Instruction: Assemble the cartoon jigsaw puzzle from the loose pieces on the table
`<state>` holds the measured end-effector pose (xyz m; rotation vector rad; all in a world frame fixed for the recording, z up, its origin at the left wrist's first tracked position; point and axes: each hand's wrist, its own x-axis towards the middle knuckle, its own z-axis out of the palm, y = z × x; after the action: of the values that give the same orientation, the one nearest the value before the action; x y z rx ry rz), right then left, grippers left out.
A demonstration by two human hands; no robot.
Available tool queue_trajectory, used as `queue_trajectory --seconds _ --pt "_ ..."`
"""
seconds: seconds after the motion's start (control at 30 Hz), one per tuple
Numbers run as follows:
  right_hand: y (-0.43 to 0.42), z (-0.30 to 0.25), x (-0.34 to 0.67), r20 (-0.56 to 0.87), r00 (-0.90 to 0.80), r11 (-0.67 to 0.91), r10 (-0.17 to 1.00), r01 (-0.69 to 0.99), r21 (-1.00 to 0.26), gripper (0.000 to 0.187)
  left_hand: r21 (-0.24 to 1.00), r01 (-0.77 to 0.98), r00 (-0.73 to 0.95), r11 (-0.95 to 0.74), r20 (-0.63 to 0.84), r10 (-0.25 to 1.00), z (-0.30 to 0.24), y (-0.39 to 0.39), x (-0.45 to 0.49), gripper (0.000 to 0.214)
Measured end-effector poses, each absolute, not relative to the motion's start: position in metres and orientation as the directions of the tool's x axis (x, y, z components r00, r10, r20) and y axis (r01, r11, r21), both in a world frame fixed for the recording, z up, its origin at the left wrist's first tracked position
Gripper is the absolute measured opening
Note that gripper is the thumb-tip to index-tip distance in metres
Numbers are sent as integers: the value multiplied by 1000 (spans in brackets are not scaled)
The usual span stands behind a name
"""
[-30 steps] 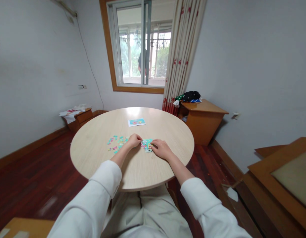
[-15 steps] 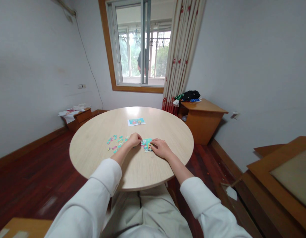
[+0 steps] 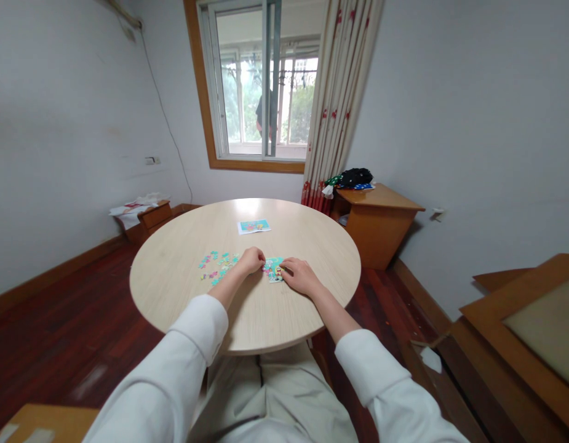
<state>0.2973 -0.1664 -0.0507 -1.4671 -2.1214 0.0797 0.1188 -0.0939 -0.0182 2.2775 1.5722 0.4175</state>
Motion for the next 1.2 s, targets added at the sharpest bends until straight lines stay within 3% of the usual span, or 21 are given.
queue_trajectory --seconds 0.57,0.9,1.07,1.2 --pt "-165 -53 295 410 -238 396 880 845 -360 20 337 899 285 -279 33 958 -22 -86 121 18" --pt "-168 -49 296 409 -245 400 879 846 -353 19 404 882 261 -242 8 965 -18 -90 107 11" --pt "-167 -51 297 406 -249 401 879 847 -349 19 404 866 302 -294 47 952 -14 -92 109 16" --pt "-166 -52 298 404 -246 399 881 846 -355 19 334 852 399 -403 83 913 -11 -93 110 25"
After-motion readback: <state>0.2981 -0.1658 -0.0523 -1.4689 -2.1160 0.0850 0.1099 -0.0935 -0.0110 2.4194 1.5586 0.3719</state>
